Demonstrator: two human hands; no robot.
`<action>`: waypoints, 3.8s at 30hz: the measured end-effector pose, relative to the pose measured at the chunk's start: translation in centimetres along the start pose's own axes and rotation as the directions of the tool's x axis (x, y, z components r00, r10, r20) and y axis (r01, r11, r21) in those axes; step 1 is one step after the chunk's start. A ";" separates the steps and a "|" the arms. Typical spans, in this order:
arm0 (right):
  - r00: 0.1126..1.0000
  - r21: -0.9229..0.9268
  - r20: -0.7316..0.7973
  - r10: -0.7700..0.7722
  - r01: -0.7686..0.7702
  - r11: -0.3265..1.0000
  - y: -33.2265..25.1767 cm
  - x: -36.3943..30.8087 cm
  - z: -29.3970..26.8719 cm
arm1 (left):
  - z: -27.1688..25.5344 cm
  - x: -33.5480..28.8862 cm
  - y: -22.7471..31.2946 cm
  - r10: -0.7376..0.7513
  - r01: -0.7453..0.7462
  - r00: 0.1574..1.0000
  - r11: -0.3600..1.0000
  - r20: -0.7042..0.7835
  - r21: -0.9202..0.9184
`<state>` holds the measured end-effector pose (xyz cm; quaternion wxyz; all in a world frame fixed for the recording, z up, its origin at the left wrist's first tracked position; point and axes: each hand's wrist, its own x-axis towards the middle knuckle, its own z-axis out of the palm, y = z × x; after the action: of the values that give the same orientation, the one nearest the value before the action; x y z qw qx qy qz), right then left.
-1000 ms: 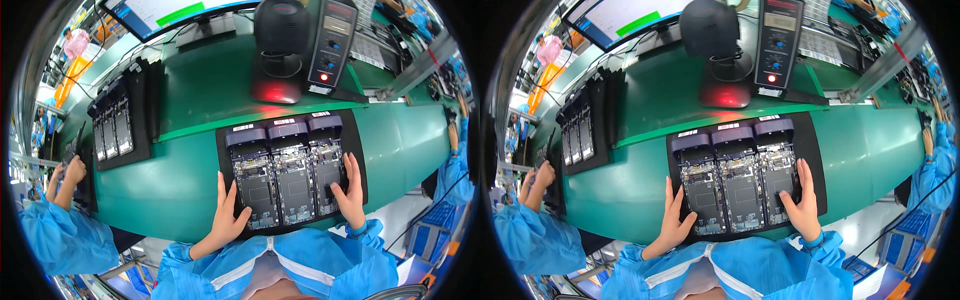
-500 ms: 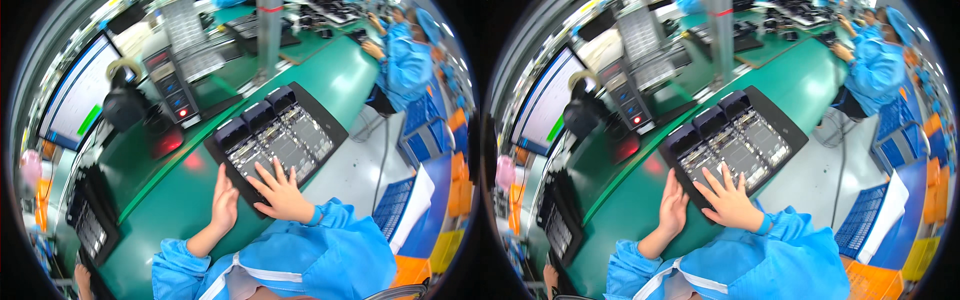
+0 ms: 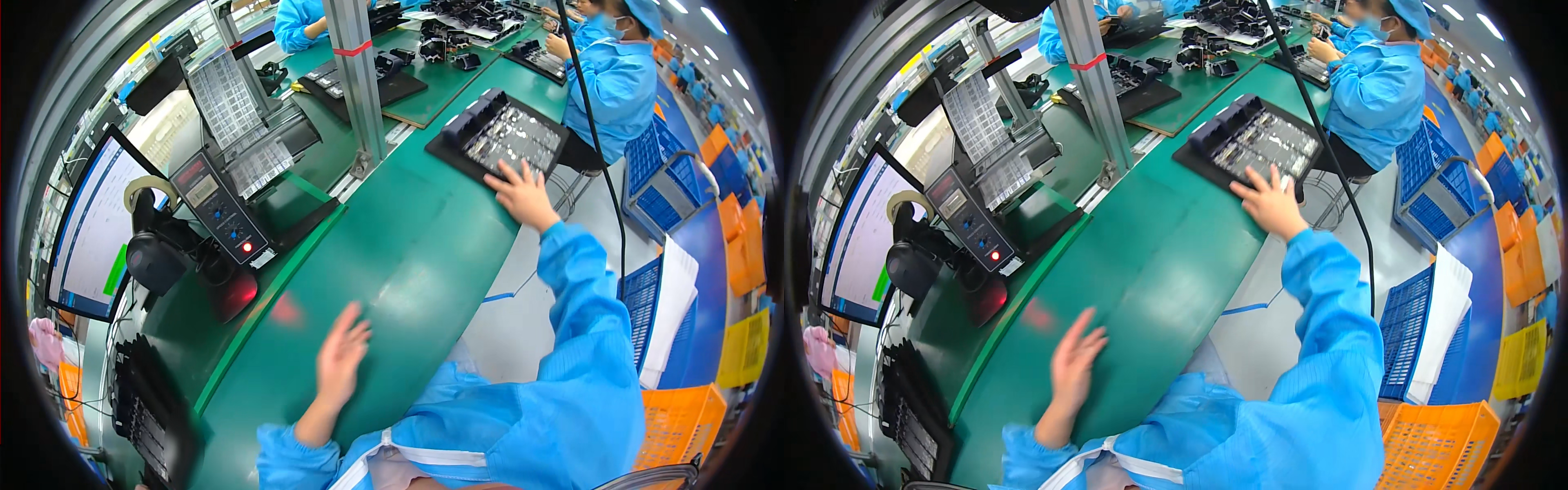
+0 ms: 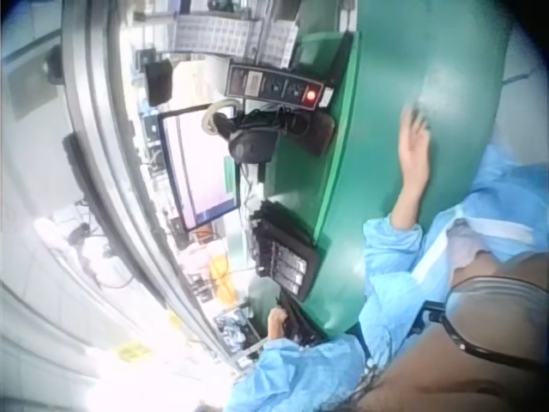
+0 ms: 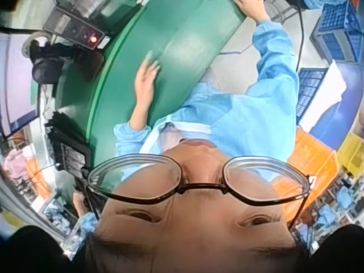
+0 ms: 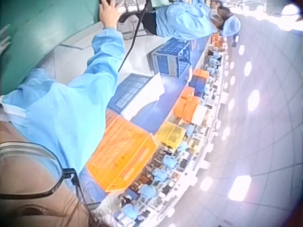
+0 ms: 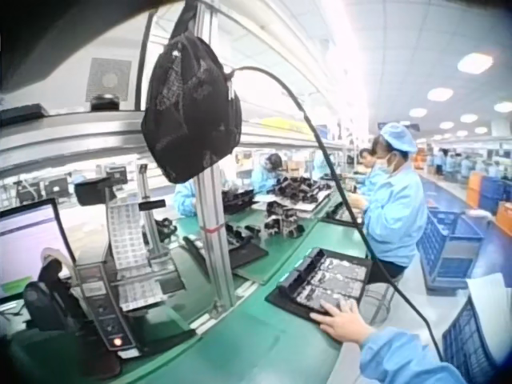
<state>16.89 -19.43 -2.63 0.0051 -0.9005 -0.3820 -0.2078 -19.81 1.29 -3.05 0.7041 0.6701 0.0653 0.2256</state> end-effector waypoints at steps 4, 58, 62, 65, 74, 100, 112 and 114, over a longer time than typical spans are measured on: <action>0.966 -0.130 -0.038 0.256 -0.259 0.957 5.7 6.5 3.0 | -7.9 -6.4 1.3 0.391 -0.065 0.625 0.888 -0.675 0.455; 0.653 0.762 0.293 -0.698 -0.601 -0.242 -18.5 -0.8 -3.4 | 10.7 -13.7 5.9 -0.205 0.195 0.696 0.976 -0.688 -0.094; 0.836 0.873 0.338 -0.432 -0.451 -0.189 -13.2 2.1 -0.2 | 5.9 -11.9 6.5 0.321 0.590 0.638 0.381 -0.700 0.712; 0.867 0.924 0.323 -0.380 -0.375 -0.070 -10.2 4.4 0.9 | 4.4 -9.9 4.4 0.069 0.700 0.651 0.332 -0.756 0.632; 0.966 0.952 0.035 -0.257 0.046 0.302 -7.7 12.1 0.9 | 3.7 -4.7 2.0 -0.027 0.549 0.800 0.436 -0.599 0.713; 0.752 0.770 0.279 -0.597 -0.546 -0.329 -29.6 13.5 -8.5 | 0.9 -1.8 3.1 -0.406 0.128 0.738 0.868 -0.539 -0.479; 0.763 0.637 -0.366 -0.533 -0.212 -0.741 -21.1 14.8 -14.4 | -4.1 6.3 7.8 -0.058 -0.344 0.718 0.837 -0.694 -0.426; 0.785 0.661 -0.378 -0.491 -0.143 -0.736 -19.8 14.7 -15.1 | -4.9 8.3 7.8 0.031 -0.460 0.625 0.822 -0.780 -0.336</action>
<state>6.78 2.15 13.76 0.6778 -0.2121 -0.5549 0.4332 -16.18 9.18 5.85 0.7242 0.3103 0.1896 0.5859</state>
